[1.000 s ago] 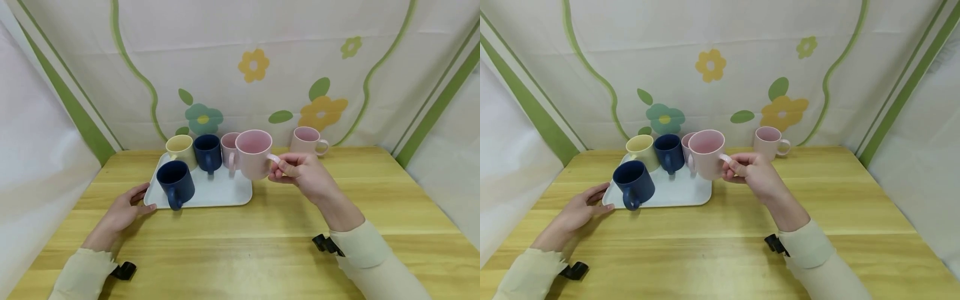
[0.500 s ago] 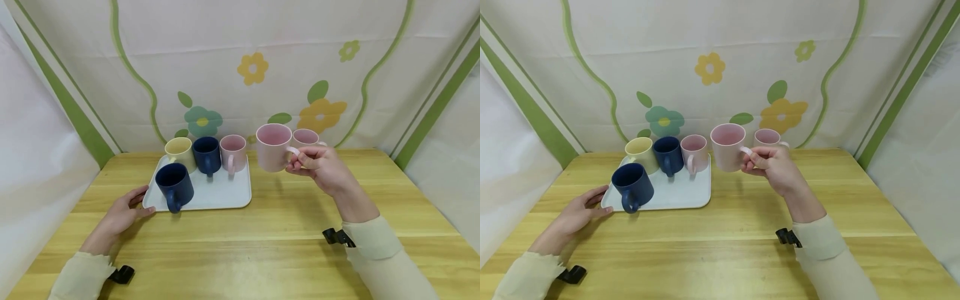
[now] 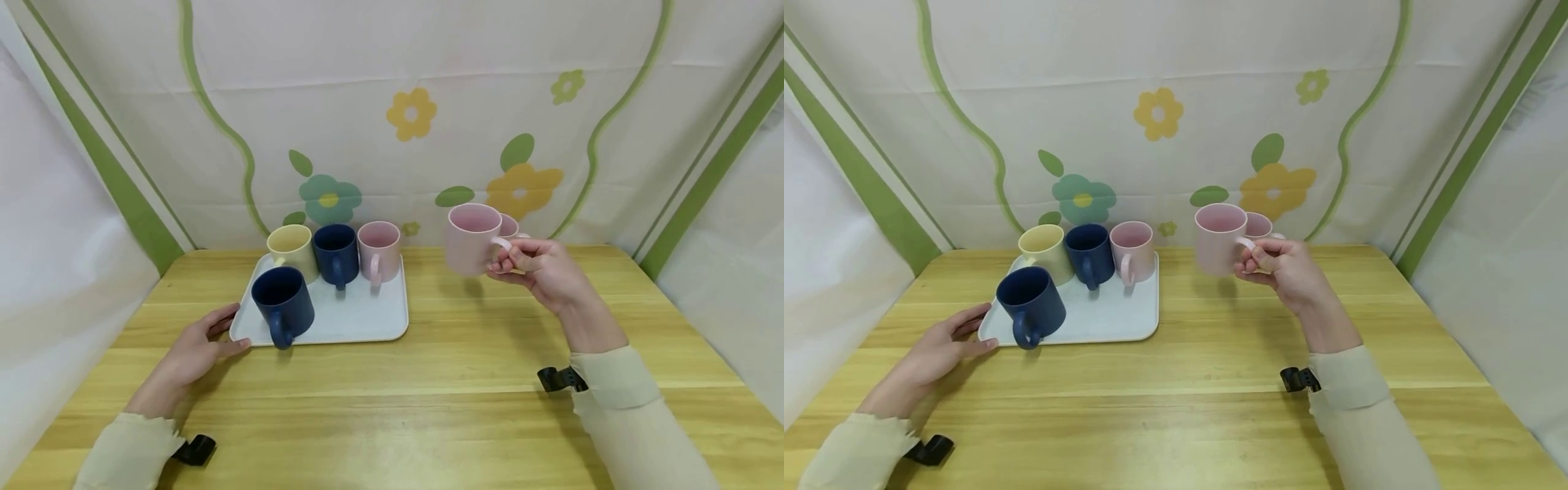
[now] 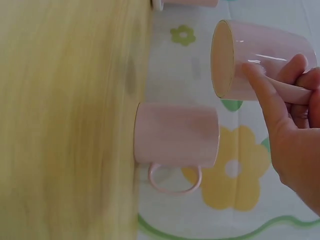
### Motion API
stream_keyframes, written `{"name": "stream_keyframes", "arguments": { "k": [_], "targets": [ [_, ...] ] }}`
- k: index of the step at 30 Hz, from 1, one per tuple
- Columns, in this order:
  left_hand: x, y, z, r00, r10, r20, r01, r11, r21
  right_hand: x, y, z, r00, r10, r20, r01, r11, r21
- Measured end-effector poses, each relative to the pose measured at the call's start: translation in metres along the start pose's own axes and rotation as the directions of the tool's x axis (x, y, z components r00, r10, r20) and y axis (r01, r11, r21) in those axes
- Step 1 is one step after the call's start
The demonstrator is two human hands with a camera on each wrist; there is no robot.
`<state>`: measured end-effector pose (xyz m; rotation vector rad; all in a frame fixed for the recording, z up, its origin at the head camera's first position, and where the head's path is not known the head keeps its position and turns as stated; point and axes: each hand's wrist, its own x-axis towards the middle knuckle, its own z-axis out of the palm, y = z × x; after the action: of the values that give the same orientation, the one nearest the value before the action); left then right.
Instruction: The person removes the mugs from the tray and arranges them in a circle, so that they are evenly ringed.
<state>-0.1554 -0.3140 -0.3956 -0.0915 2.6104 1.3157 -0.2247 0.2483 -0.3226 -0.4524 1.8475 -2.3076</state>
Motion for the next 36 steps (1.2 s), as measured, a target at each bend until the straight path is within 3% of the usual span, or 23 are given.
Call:
{"name": "stream_keyframes", "arguments": {
  "k": [15, 36],
  "targets": [
    [0.0, 0.001, 0.002, 1.0, 0.011, -0.006, -0.011, 1.0, -0.01, -0.012, 0.012, -0.059, 0.992, -0.011, 0.124, 0.001, 0.997, 0.076],
    [0.002, -0.001, 0.001, 1.0, -0.002, -0.006, 0.002, 1.0, -0.01, -0.023, 0.023, -0.105, 0.974, 0.023, 0.227, -0.053, 0.991, 0.126]
  ]
}}
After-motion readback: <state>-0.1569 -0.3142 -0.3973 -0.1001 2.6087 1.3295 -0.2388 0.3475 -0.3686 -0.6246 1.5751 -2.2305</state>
